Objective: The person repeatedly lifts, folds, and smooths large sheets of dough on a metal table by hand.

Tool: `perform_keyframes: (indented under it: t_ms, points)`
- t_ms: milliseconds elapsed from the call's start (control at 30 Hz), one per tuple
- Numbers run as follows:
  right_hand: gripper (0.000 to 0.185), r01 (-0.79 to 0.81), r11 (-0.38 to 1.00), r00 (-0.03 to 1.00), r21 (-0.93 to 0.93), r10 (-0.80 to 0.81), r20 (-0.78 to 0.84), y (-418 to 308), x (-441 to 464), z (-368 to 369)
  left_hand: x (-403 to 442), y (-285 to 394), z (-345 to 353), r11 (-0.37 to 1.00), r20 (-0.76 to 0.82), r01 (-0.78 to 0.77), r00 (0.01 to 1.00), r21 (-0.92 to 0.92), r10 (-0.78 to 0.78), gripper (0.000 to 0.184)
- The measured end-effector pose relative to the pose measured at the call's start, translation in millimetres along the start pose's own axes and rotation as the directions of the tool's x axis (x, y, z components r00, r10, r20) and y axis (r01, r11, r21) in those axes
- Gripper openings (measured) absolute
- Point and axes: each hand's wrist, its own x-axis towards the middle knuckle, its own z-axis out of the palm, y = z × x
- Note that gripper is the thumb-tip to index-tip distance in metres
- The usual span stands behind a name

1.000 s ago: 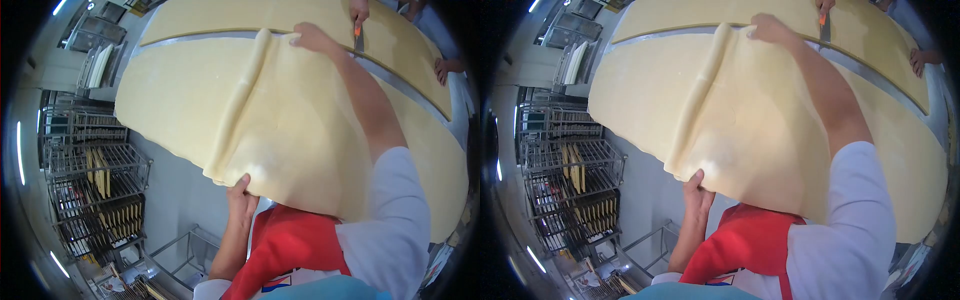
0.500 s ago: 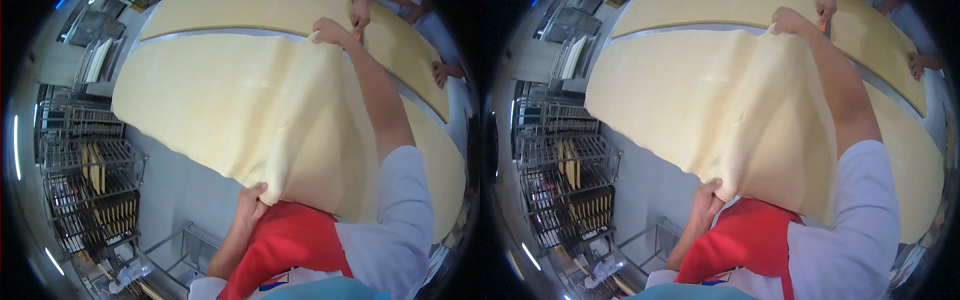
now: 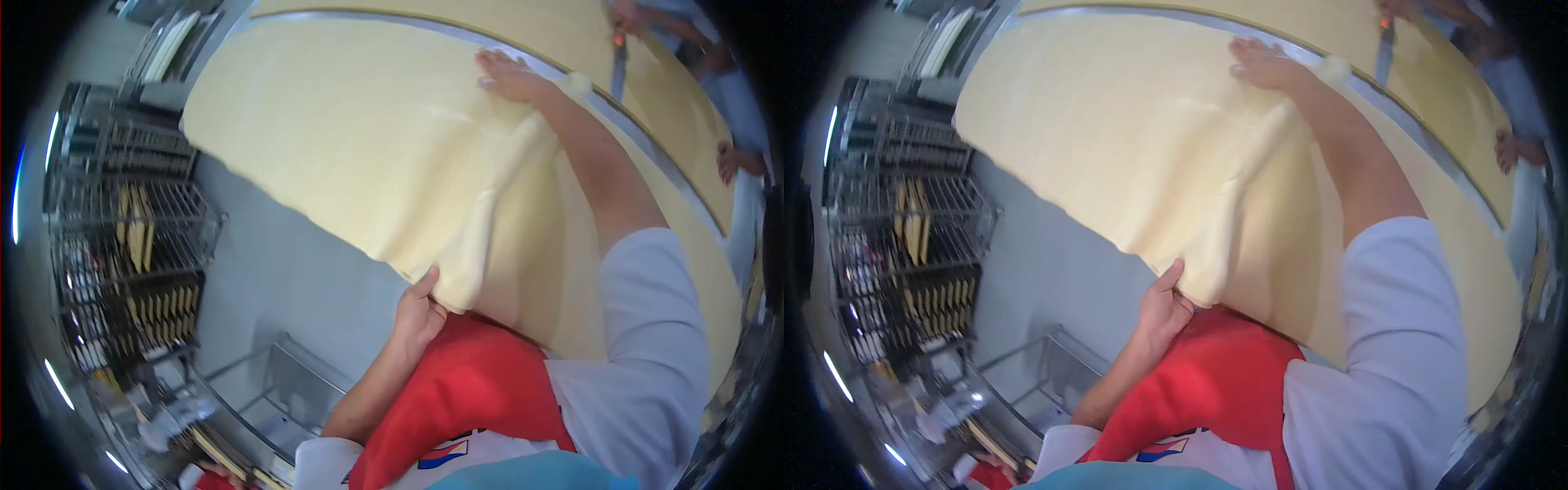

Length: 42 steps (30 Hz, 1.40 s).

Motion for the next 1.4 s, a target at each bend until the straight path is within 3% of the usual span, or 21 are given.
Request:
perform_keyframes:
  t_ms: [67, 133, 167, 267, 400, 533, 633, 733, 800, 867, 900, 1000, 1033, 1100, 1133, 1200, 1233, 1267, 1333, 1367, 1400]
  points:
    - [0.068, -0.059, 0.998, 0.998, -0.018, 0.059, 0.015, -4.7, 2.1, -2.7, -12.5, -0.1, 8.9, 1.000, 0.002, -0.025, 1.000, 0.001, 0.025, 0.036]
    - [0.070, -0.138, 0.990, 0.990, -0.035, 0.139, 0.029, -37.1, 8.5, 3.3, -27.5, 4.6, 27.5, 0.921, -0.154, 0.104, 0.987, 0.376, -0.049, 0.029]
    - [0.069, -0.072, 0.994, 0.997, -0.086, 0.073, 0.002, -57.3, 10.3, 7.5, -22.1, -18.2, 15.8, 0.956, -0.009, -0.125, 0.991, 0.266, 0.132, 0.025]
    - [0.069, 0.199, 0.967, 0.979, -0.157, -0.202, -0.003, -117.2, 10.8, 32.9, -17.3, -13.7, 0.0, 0.971, 0.167, -0.129, 0.981, 0.203, 0.095, 0.028]
    - [0.067, 0.444, 0.876, 0.893, -0.188, -0.450, 0.011, -218.9, -40.2, 39.8, -11.8, -10.7, -18.0, 0.995, 0.064, -0.006, 0.998, -0.101, 0.012, 0.026]
    - [0.065, 0.570, 0.806, 0.821, -0.161, -0.560, 0.110, -304.2, -109.6, 42.3, -19.5, -18.7, -28.8, 0.992, 0.325, -0.094, 0.943, 0.080, 0.063, 0.023]
    - [0.068, 0.682, 0.725, 0.728, -0.099, -0.659, 0.190, -353.8, -129.3, 51.1, -9.3, -18.3, -41.6, 0.998, 0.249, 0.040, 0.967, 0.040, -0.048, 0.024]
    - [0.069, 0.770, 0.638, 0.638, 0.011, -0.770, -0.004, -359.8, -128.2, 87.1, 3.0, -36.0, -65.3, 0.992, 0.353, 0.021, 0.933, 0.126, -0.064, 0.027]
    - [0.068, 0.609, 0.791, 0.789, 0.057, -0.598, -0.137, -349.6, -130.5, 63.6, -12.5, -41.9, -56.7, 0.927, 0.351, -0.180, 0.935, 0.329, 0.057, 0.038]
    - [0.068, 0.437, 0.872, 0.873, 0.220, -0.352, -0.338, -309.0, -141.0, 27.8, -18.3, -40.3, -58.2, 0.076, 0.610, -0.684, 0.690, 0.726, 0.391, 0.050]
    - [0.065, 0.434, 0.881, 0.787, 0.188, -0.269, -0.556, -271.2, -148.9, 10.8, -15.9, -46.2, -50.1, -0.020, 0.658, -0.781, 0.511, 0.624, 0.553, 0.057]
    - [0.055, 0.190, 0.955, 0.558, 0.227, 0.085, -0.825, -120.6, -159.8, -0.9, -5.4, -58.2, -43.4, -0.299, 0.750, -0.745, 0.384, 0.596, 0.538, 0.056]
    - [0.057, 0.010, 0.972, 0.530, 0.235, 0.194, -0.825, -64.0, -167.8, 6.4, -20.0, -53.3, -24.9, -0.264, 0.709, -0.709, 0.453, 0.654, 0.540, 0.050]
    - [0.057, -0.436, 0.819, 0.573, 0.374, 0.573, -0.586, 28.1, -179.4, 21.9, -0.3, -63.3, -27.7, -0.228, 0.668, -0.730, 0.392, 0.645, 0.633, 0.045]
    - [0.057, -0.428, 0.812, 0.575, 0.398, 0.584, -0.573, 59.7, -185.1, 24.9, 6.7, -66.3, -29.4, -0.198, 0.620, -0.754, 0.327, 0.626, 0.713, 0.042]
    - [0.052, -0.595, 0.783, 0.632, 0.179, 0.594, -0.497, 96.1, -192.4, 34.8, -16.3, -52.7, -2.6, 0.567, 0.069, -0.517, 0.775, 0.641, 0.629, 0.033]
    - [0.052, -0.596, 0.774, 0.634, 0.211, 0.616, -0.468, 104.2, -193.8, 40.1, -13.2, -55.3, 4.7, 0.724, -0.007, -0.592, 0.773, 0.353, 0.635, 0.028]
    - [0.051, -0.583, 0.792, 0.675, 0.182, 0.597, -0.433, 99.7, -195.9, 24.1, -12.5, -60.9, 0.2, 0.716, -0.022, -0.583, 0.770, 0.383, 0.638, 0.028]
    - [0.050, -0.542, 0.819, 0.721, 0.186, 0.567, -0.398, 113.1, -191.7, 8.4, -10.0, -67.2, -5.3, 0.100, 0.303, -0.533, 0.613, 0.840, 0.730, 0.032]
    - [0.050, -0.532, 0.824, 0.772, 0.193, 0.566, -0.289, 122.8, -184.4, 3.9, -13.3, -58.8, 5.5, 0.267, 0.207, -0.530, 0.672, 0.805, 0.711, 0.040]
    - [0.050, -0.523, 0.828, 0.812, 0.201, 0.556, -0.175, 126.9, -183.3, 0.3, -18.7, -58.2, 19.6, 0.250, 0.210, -0.525, 0.665, 0.813, 0.717, 0.040]
